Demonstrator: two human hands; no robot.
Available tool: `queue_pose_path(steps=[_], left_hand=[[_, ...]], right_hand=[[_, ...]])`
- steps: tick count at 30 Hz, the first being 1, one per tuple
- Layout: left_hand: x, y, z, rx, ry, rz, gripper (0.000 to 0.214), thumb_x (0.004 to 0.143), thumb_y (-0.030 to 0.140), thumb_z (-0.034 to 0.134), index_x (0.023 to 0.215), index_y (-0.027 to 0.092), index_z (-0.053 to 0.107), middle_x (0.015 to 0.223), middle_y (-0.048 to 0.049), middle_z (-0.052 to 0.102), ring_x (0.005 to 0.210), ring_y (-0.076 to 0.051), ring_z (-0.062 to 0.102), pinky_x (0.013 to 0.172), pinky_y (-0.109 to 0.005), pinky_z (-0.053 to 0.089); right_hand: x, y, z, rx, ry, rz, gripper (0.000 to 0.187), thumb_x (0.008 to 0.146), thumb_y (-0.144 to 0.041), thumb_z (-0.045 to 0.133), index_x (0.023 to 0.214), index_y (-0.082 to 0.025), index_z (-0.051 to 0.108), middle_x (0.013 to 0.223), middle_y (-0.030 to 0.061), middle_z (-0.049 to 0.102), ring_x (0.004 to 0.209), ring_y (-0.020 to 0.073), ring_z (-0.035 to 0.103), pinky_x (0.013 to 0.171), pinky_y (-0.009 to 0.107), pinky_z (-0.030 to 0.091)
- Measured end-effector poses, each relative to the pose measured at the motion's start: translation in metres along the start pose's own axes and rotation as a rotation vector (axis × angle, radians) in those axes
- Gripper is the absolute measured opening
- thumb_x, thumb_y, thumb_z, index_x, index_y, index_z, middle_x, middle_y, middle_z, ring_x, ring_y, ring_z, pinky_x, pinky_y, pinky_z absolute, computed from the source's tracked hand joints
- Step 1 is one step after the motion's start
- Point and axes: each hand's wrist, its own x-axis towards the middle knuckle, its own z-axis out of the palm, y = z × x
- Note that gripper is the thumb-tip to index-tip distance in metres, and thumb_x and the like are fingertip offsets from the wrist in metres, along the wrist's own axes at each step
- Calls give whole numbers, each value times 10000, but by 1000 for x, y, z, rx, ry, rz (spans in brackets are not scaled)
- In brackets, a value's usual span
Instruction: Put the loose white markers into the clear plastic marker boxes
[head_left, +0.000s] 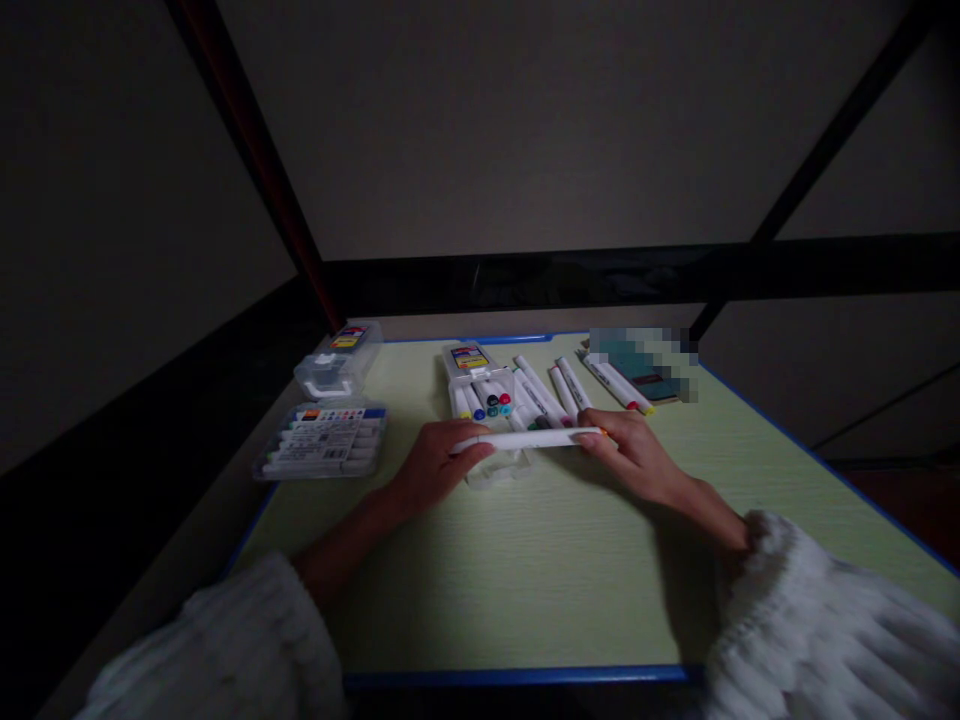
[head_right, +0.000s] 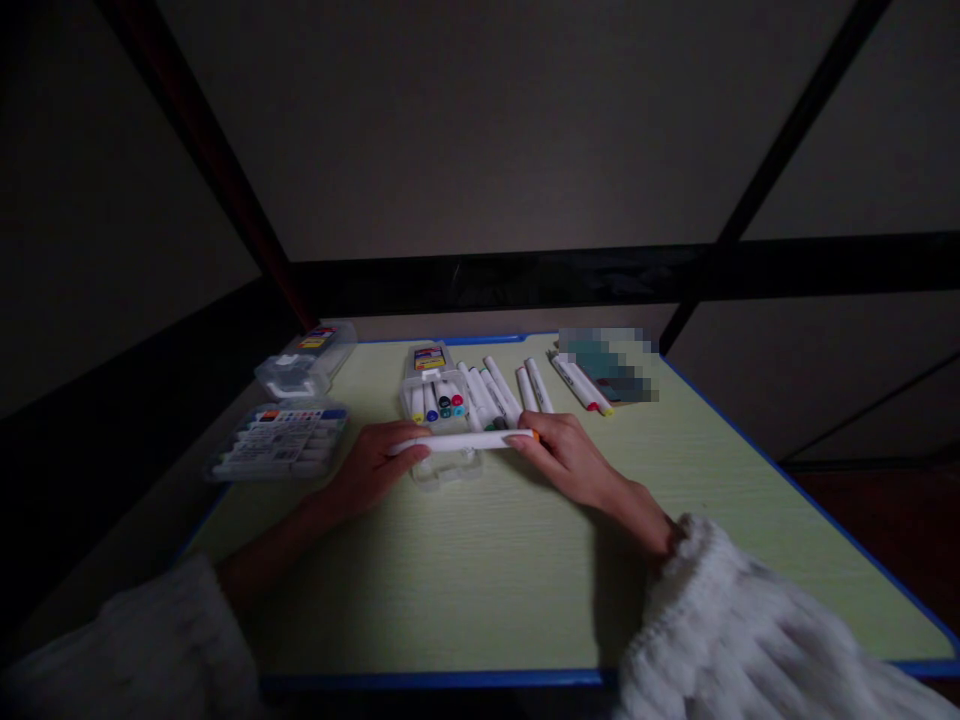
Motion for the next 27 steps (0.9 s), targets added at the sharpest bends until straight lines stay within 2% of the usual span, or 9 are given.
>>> queue_pose_path(steps=[14,27], left_hand=[[1,0,-3,-2,-28,-33,270,821,325,462,725,128,619,618,-8,572,569,-118,519,546,-202,382],[0,0,-1,24,9,4,231,812,285,484,753,118,632,638,-11,577,577,-111,514,562,-197,384]], right_hand=[[0,-1,-1,-15,16,-34,366,890,-416,352,628,-181,453,538,-17,447,481,108,439,485,232,325],[3,-6,2,31,30,68,415,876,-421,342,542,-184,411,463,-46,348,417,83,367,445,221,277]])
